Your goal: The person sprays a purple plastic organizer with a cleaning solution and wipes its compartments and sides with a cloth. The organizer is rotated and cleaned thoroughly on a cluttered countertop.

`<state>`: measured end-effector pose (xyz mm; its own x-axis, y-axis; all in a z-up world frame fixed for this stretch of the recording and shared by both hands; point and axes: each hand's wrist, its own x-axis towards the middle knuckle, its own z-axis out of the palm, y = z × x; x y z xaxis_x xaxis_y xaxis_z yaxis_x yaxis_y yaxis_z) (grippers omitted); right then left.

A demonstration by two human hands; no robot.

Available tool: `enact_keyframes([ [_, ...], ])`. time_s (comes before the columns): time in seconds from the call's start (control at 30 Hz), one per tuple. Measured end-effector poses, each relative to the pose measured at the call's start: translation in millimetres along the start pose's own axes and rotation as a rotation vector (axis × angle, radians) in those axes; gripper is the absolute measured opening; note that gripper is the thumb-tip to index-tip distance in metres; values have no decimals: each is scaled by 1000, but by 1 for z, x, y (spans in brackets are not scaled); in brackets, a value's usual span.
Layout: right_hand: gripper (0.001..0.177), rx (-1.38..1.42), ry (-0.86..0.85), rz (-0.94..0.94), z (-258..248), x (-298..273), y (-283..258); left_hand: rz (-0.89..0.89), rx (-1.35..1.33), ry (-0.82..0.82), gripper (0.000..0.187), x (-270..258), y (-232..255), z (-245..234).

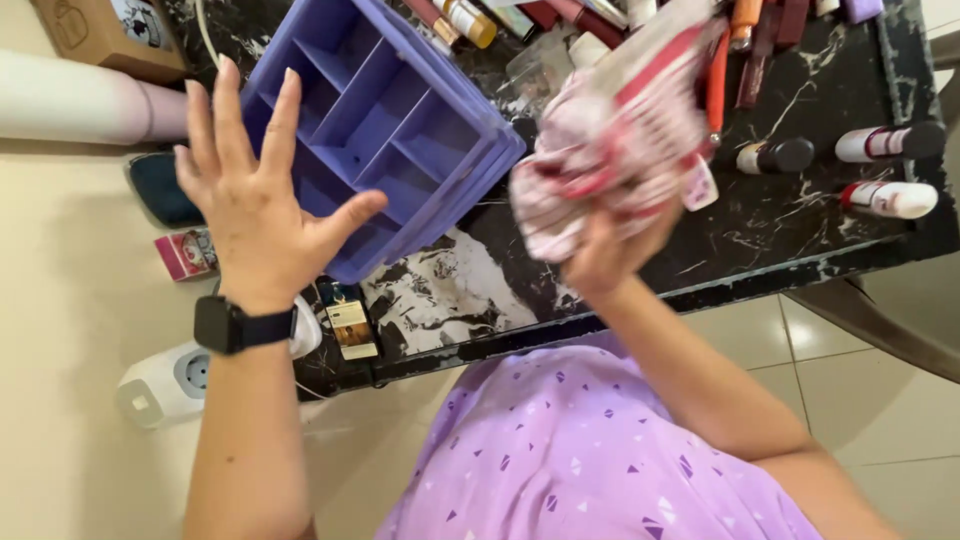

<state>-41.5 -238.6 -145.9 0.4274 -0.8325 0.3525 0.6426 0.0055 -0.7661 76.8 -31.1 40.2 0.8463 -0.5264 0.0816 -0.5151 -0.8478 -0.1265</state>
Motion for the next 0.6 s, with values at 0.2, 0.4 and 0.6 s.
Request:
enact_keyframes([
  [0.2,38,-445,-841,-35,32,-81,50,152,-48,119,106,-4,-15,19],
  [0.4,40,-608,-1143,-546,70,-84,17,109,-1,96,97,-2,-9,13],
  [0.6,21,-971,-929,-457,39,-44,38,94,3,126,86,-5,-8,19],
])
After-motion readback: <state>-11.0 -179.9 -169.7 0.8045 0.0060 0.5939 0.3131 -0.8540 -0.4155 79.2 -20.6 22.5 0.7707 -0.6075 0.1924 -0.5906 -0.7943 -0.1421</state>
